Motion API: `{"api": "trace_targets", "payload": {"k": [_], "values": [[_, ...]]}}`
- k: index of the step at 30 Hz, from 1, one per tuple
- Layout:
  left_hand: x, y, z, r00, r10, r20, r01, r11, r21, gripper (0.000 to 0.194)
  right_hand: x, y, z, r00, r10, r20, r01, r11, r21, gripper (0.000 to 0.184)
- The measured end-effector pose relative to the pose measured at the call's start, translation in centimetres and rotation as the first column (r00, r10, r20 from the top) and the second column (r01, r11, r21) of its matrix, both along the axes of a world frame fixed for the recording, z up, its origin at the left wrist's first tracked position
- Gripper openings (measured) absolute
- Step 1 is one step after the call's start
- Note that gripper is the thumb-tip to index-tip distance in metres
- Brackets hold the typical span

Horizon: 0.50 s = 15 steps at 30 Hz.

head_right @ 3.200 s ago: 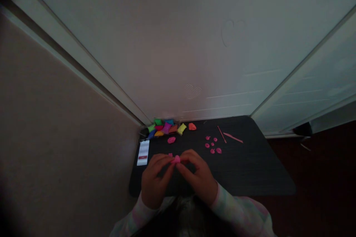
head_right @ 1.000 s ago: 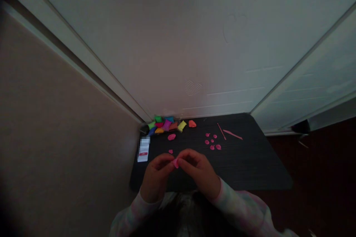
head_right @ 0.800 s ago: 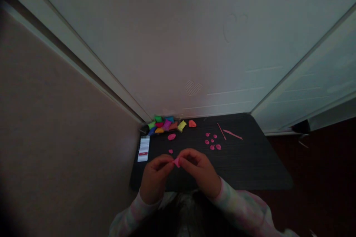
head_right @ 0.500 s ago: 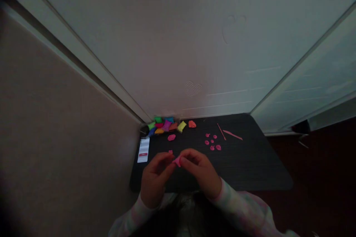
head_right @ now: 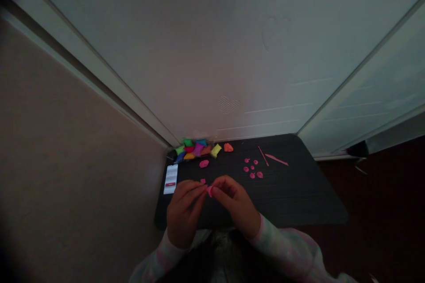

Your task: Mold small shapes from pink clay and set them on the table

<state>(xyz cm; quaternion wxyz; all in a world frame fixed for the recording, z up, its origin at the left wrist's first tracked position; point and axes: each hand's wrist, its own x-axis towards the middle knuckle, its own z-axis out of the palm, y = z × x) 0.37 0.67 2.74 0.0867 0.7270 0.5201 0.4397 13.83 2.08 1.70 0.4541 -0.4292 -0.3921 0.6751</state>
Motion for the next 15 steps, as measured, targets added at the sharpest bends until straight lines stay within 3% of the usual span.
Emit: {"api": "trace_targets", "payload": {"k": [5,8,11,15], "values": [[0.0,-0.1,-0.5,0.999,0.011,0.033,-0.007,0.992,-0.130,0.014,0.1,0.1,0.3,0.993,-0.004,0.118,-0.001,0.999,0.038,0.019],[-0.1,0.0,-0.9,0.995,0.071,0.064,-0.054,0.971,-0.232,0.020,0.3,0.9,-0.8,0.990,-0.066,0.121,0.068,0.998,-0.015,0.022],[-0.6,0.1,-1.2,0.989,0.116,0.092,-0.085,0.953,-0.290,0.020,1.0,2.4,-3.7,0.981,-0.149,0.127,0.160,0.984,-0.083,0.027],[-1.4,0.0,-1.6,0.982,0.156,0.108,-0.116,0.943,-0.313,0.016,3.2,3.5,-8.9,0.945,-0.271,0.182,0.301,0.940,-0.164,0.031]]}}
